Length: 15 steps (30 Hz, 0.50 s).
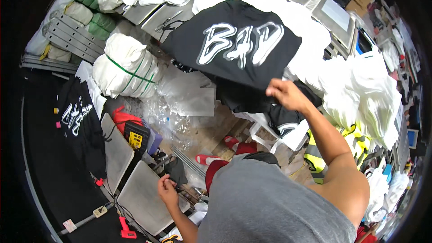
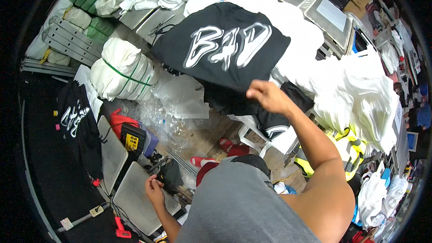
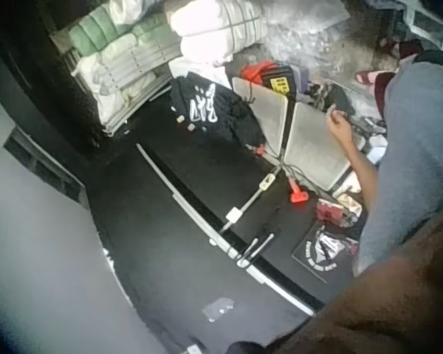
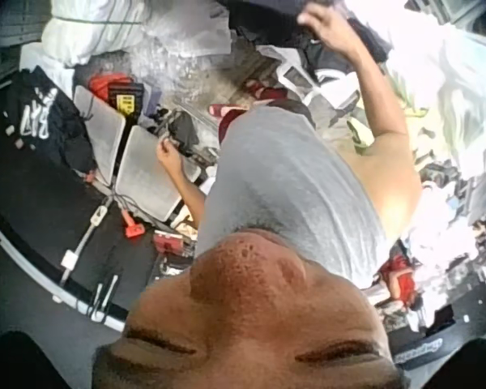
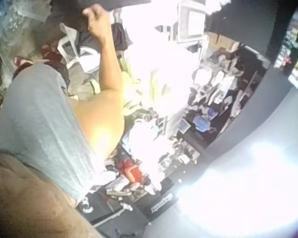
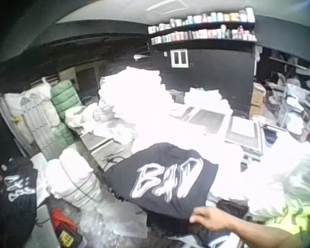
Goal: The person heat-presses labels onto shirts using a heat press machine, sorts label transfer sheets on a table, and folds and bundles printed t-shirts by hand.
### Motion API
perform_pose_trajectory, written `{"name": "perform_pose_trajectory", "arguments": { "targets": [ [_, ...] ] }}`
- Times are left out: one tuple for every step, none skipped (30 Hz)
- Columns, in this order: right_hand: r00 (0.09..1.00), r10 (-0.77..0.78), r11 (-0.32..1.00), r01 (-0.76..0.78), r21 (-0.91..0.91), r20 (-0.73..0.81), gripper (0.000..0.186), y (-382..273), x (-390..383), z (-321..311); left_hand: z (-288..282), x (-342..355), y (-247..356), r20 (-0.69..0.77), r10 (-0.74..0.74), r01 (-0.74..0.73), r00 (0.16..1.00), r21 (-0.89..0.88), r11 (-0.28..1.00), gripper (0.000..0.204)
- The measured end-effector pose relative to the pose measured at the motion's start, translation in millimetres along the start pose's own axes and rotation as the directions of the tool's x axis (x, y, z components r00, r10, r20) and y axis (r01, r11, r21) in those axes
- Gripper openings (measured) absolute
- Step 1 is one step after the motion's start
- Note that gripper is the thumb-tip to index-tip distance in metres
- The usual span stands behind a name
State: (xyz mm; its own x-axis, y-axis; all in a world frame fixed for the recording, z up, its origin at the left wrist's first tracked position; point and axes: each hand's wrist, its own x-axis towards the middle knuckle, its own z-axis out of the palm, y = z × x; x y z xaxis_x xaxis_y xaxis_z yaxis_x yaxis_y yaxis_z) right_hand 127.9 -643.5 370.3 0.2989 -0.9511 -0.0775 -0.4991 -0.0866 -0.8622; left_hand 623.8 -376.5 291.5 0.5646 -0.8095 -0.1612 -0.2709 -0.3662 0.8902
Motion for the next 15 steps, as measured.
{"name": "perform_pose_trajectory", "arguments": {
  "targets": [
    [0.997,0.007,0.999,-0.010,0.038,0.075,0.024,-1.2,-8.6,4.0,7.8,4.2,0.2,0.042,-0.004,0.003,0.999,0.017,1.000,0.018],
    [0.989,0.034,0.997,-0.044,0.064,0.147,0.025,-0.4,-16.2,6.8,13.5,7.5,0.6,0.095,-0.004,0.002,0.995,0.024,1.000,0.018],
    [0.976,0.094,0.993,-0.106,0.048,0.198,0.027,2.8,-21.4,7.6,18.7,9.9,0.7,0.113,-0.059,0.060,0.992,-0.001,0.998,0.018],
    [0.943,0.201,0.978,-0.209,0.002,0.267,0.029,7.5,-25.8,8.0,21.4,11.4,1.2,0.119,-0.050,0.049,0.992,0.013,0.999,0.018],
    [0.930,0.276,0.961,-0.268,-0.066,0.242,0.035,13.8,-27.3,7.4,24.8,13.7,1.7,0.142,-0.072,0.071,0.987,0.013,0.997,0.018],
    [0.950,0.260,0.962,-0.239,-0.134,0.174,0.038,21.5,-25.3,5.5,26.5,16.3,2.3,0.175,-0.086,0.088,0.981,-0.007,0.996,0.019],
    [0.974,0.220,0.962,-0.206,-0.180,0.059,0.038,30.6,-21.0,1.3,27.2,18.3,3.0,0.192,-0.083,0.083,0.978,0.009,0.997,0.019],
    [0.986,0.156,0.966,-0.163,-0.201,-0.053,0.039,40.3,-13.9,-3.4,27.2,20.9,3.3,0.186,-0.103,0.097,0.977,0.039,0.995,0.019],
    [0.972,0.140,0.959,-0.180,-0.220,-0.187,0.035,50.8,-4.7,-11.7,25.9,22.9,3.4,0.192,-0.112,0.106,0.975,0.046,0.993,0.019],
    [0.942,0.092,0.957,-0.173,-0.232,-0.322,0.031,61.7,7.3,-21.6,23.8,24.9,2.9,0.202,-0.121,0.116,0.972,0.034,0.993,0.019],
    [0.900,0.110,0.966,-0.197,-0.167,-0.423,0.035,73.3,24.6,-30.6,21.1,27.0,1.8,0.188,-0.124,0.115,0.974,0.057,0.992,0.019],
    [0.843,0.086,0.981,-0.165,-0.103,-0.531,0.040,85.5,42.5,-40.8,17.6,28.3,-0.3,0.180,-0.131,0.122,0.975,0.065,0.990,0.019],
    [0.801,0.032,0.960,-0.192,-0.206,-0.597,0.045,97.1,62.7,-52.0,14.2,28.8,-3.8,0.175,-0.139,0.131,0.975,0.056,0.990,0.019],
    [0.750,-0.064,0.929,-0.196,-0.313,-0.658,0.051,108.6,81.9,-63.4,10.1,28.1,-8.2,0.161,-0.147,0.137,0.976,0.072,0.988,0.019],
    [0.736,-0.026,0.903,-0.273,-0.332,-0.676,0.056,119.4,99.5,-73.7,5.7,26.8,-13.5,0.152,-0.152,0.144,0.977,0.063,0.988,0.019]
  ]
}}
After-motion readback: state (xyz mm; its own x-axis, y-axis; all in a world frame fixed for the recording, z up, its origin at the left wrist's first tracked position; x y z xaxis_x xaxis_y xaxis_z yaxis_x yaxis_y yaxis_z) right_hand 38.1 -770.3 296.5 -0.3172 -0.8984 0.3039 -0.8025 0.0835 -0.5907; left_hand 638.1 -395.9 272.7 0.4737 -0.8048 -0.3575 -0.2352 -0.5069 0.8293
